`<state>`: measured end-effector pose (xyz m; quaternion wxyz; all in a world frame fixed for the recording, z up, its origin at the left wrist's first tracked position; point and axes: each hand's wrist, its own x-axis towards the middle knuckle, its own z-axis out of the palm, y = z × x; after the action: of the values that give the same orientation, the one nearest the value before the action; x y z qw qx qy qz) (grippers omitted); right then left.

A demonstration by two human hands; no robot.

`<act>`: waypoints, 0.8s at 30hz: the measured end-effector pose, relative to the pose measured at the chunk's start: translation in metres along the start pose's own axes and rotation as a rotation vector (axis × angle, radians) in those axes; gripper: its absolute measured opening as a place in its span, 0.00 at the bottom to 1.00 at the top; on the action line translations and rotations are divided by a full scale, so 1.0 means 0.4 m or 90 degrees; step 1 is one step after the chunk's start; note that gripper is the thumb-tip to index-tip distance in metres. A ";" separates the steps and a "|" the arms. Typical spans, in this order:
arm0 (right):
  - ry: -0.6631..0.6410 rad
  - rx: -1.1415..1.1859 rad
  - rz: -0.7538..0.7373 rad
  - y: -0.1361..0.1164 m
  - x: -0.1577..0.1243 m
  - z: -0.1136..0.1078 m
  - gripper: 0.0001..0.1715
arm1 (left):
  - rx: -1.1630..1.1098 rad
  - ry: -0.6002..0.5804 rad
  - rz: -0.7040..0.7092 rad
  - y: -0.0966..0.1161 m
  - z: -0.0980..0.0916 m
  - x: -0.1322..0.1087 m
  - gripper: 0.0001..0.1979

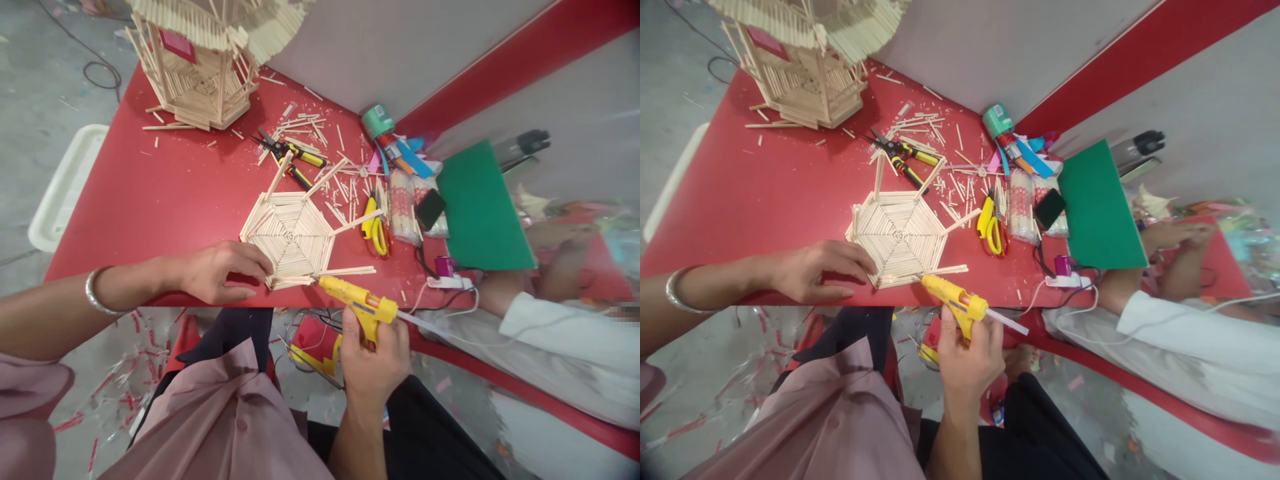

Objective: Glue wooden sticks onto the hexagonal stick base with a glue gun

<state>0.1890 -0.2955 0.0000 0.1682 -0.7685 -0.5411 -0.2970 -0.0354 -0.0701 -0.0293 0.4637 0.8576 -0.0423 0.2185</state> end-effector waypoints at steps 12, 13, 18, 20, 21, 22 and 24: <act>0.020 0.048 -0.022 0.022 -0.029 0.012 0.13 | 0.022 0.017 0.020 0.001 0.001 0.007 0.12; 0.028 0.043 -0.014 0.022 -0.030 0.014 0.12 | 0.027 0.027 0.026 0.002 0.002 0.008 0.11; 0.046 0.091 0.050 0.011 -0.039 0.018 0.12 | 0.115 0.184 0.036 0.017 -0.004 0.004 0.11; 0.049 0.116 0.050 0.006 -0.042 0.015 0.10 | 0.172 0.301 0.007 0.022 -0.012 0.000 0.17; 0.046 0.125 0.053 0.003 -0.043 0.013 0.10 | 0.189 0.357 -0.018 0.023 -0.017 -0.002 0.19; 0.042 0.131 0.059 0.001 -0.044 0.010 0.09 | 0.196 0.406 -0.051 0.022 -0.021 -0.003 0.19; 0.035 0.138 0.070 -0.003 -0.047 0.008 0.08 | 0.183 0.476 -0.129 0.015 -0.028 -0.005 0.13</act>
<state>0.1843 -0.3070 -0.0145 0.2810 -0.7658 -0.5224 -0.2483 -0.0425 -0.0647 -0.0202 0.3417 0.7748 0.2447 0.4722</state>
